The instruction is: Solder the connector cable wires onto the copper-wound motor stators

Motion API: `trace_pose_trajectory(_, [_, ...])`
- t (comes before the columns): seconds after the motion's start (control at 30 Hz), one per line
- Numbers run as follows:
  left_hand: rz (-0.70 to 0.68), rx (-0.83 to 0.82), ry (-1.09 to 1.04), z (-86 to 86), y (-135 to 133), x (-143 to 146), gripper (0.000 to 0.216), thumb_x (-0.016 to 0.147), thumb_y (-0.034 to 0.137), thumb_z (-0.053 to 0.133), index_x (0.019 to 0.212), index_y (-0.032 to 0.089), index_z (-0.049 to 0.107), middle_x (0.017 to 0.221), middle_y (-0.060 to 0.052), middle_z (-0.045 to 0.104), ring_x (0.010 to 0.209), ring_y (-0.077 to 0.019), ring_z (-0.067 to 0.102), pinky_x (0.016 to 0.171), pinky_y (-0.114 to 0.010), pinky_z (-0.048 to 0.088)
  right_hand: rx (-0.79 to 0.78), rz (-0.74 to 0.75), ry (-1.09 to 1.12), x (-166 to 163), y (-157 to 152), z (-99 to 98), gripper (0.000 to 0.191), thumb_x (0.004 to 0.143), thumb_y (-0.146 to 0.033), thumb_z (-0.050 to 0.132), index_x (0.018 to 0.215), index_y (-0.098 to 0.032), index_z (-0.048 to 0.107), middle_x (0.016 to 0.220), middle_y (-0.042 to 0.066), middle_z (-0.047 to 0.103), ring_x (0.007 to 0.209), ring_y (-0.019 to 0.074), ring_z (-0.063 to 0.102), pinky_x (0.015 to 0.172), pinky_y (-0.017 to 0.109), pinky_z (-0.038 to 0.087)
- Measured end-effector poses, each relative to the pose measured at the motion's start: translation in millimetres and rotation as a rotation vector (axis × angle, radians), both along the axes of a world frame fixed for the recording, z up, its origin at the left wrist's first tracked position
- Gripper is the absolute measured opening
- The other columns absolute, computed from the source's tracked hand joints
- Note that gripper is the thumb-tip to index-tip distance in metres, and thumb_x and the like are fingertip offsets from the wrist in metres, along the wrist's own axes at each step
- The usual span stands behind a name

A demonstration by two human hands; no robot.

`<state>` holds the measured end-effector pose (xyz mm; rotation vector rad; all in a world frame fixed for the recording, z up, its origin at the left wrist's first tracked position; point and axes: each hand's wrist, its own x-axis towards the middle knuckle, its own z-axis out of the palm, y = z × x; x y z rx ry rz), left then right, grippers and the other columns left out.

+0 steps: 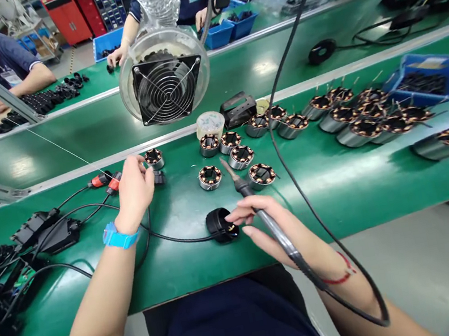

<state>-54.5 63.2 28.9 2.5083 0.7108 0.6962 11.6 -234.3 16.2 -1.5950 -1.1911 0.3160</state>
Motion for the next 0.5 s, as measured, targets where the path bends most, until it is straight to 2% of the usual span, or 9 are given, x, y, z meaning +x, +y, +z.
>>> trace_pose_trajectory(0.1, [0.084,0.01,0.016,-10.1,17.7,-2.6,0.021,0.081,0.018,0.052,0.102,0.015,0.053,0.105,-0.01,0.054,0.069,-0.0144,0.053,0.083,-0.036,0.048,0.004,0.046,0.035,-5.8,3.3,-3.6,0.047,0.089,-0.009,0.052,0.129,-0.028,0.039,0.111,0.004,0.066,0.098,0.0116,0.065,0.087,0.025,0.053])
trace_pose_trajectory(0.17, [0.157,-0.019,0.053,-17.1,35.7,-6.3,0.022,0.081,0.017,0.051,0.102,0.013,0.054,0.11,-0.012,0.052,0.067,-0.0138,0.052,0.088,-0.038,0.048,0.016,0.064,0.047,-5.3,8.2,-7.0,0.046,0.09,-0.008,0.049,0.13,-0.028,0.039,0.109,0.004,0.066,0.099,0.0112,0.064,0.087,0.025,0.052])
trace_pose_trajectory(0.3, [0.232,0.064,0.146,-23.2,59.4,-14.0,0.025,0.08,0.016,0.048,0.102,0.014,0.06,0.107,-0.013,0.059,0.091,-0.025,0.056,0.098,-0.044,0.042,0.002,0.087,0.027,-0.1,13.9,-10.2,0.045,0.092,-0.009,0.046,0.132,-0.029,0.039,0.104,0.002,0.066,0.095,0.0103,0.064,0.089,0.026,0.05])
trace_pose_trajectory(0.4, [0.149,0.073,0.244,-22.1,57.6,-14.8,0.035,0.079,0.014,0.045,0.109,0.016,0.063,0.112,-0.013,0.063,0.11,-0.0309,0.05,0.102,-0.047,0.037,-0.042,0.124,-0.007,2.8,15.4,-8.4,0.045,0.093,-0.012,0.048,0.132,-0.029,0.039,0.1,0.001,0.066,0.093,0.0112,0.064,0.089,0.027,0.05])
trace_pose_trajectory(0.5, [0.002,0.013,0.386,-18.7,49.9,-13.3,0.042,0.075,0.011,0.045,0.111,0.02,0.066,0.112,-0.01,0.067,0.115,-0.0331,0.048,0.102,-0.05,0.034,-0.059,0.136,-0.015,3.9,17.4,-5.8,0.043,0.093,-0.014,0.049,0.132,-0.029,0.039,0.096,0.0,0.065,0.09,0.0121,0.064,0.086,0.027,0.051])
